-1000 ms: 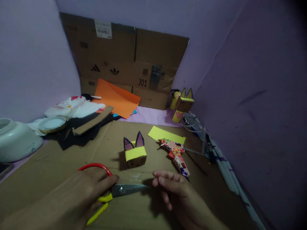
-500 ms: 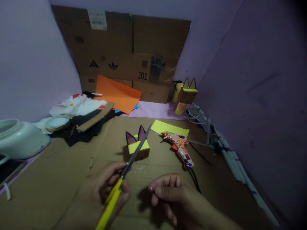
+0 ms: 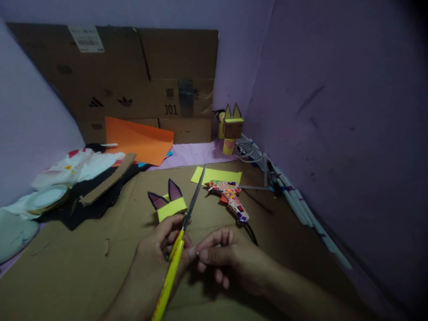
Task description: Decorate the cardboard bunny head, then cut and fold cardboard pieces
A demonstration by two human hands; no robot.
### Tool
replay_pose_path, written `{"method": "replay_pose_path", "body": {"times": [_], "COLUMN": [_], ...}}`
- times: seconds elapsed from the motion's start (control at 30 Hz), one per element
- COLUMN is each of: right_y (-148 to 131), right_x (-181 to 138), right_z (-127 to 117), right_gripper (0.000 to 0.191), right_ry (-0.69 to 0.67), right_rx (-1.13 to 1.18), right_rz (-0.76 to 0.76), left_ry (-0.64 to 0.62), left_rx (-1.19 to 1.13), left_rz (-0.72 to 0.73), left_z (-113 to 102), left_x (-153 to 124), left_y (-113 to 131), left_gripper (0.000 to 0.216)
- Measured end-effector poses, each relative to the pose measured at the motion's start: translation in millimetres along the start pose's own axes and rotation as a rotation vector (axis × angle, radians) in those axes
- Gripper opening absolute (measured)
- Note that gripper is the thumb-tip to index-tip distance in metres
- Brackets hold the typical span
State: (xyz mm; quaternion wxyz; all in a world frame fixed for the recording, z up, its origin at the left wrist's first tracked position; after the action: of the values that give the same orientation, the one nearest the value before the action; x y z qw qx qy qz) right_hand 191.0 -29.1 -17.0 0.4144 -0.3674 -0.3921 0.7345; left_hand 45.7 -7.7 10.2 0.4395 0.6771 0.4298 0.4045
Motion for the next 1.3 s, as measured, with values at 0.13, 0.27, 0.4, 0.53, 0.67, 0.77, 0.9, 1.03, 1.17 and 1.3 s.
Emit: {"method": "replay_pose_path", "body": {"times": [0.13, 0.27, 0.4, 0.53, 0.67, 0.77, 0.9, 1.03, 1.17, 1.3], "right_y": [2.1, 3.3, 4.7, 4.6, 3.0, 2.3, 3.0, 3.1, 1.7, 1.7], "right_x": [-0.3, -0.7, -0.2, 1.3, 1.1, 0.1, -0.3, -0.2, 0.1, 1.1], "right_z": [1.2, 1.2, 1.3, 1.5, 2.4, 2.9, 3.1, 3.3, 2.9, 2.0], "right_gripper": [0.03, 0.03, 0.033, 0.038, 0.041, 0.042, 0.043, 0.045, 0.048, 0.048], "right_ry": [-0.012, -0.019, -0.03, -0.032, -0.029, -0.026, -0.025, -0.022, -0.004, 0.017], "right_rx": [-0.004, -0.007, -0.013, -0.023, -0.031, -0.034, -0.039, -0.047, -0.049, -0.061], "right_rz": [-0.01, -0.037, -0.05, -0.061, -0.051, -0.03, -0.023, -0.026, -0.029, -0.038], "left_ry": [0.013, 0.003, 0.0, 0.011, -0.007, -0.023, -0.003, 0.014, 0.017, 0.039], "left_rx": [0.007, 0.017, 0.036, 0.031, 0.01, 0.011, 0.009, 0.016, 0.03, 0.04], "left_rz": [0.042, 0.063, 0.069, 0.069, 0.017, -0.015, 0.017, 0.034, 0.045, 0.074], "left_z": [1.3, 2.6, 2.2, 2.0, 3.9, 5.1, 4.7, 3.7, 4.2, 5.7], "left_x": [-1.1, 0.3, 0.5, -1.6, -2.3, -1.3, -1.6, -2.6, -0.9, 0.9], "left_y": [-4.9, -7.0, -7.5, -5.8, -4.1, -4.9, -7.1, -6.9, -5.5, -5.2], "left_gripper": [0.036, 0.035, 0.033, 0.034, 0.036, 0.039, 0.038, 0.039, 0.039, 0.036]}}
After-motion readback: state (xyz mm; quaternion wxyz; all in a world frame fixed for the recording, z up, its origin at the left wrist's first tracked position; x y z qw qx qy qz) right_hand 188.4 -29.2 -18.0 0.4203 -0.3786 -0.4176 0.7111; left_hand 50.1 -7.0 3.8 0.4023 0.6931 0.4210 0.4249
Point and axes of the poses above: each hand's wrist, its own x-axis towards the middle knuckle, its own z-axis out of the palm, y = z × x, the point moved 3 cm from there along x, towards the middle knuckle, and after that the axes turned 5 degrees about -x, right-handed, at the moved point
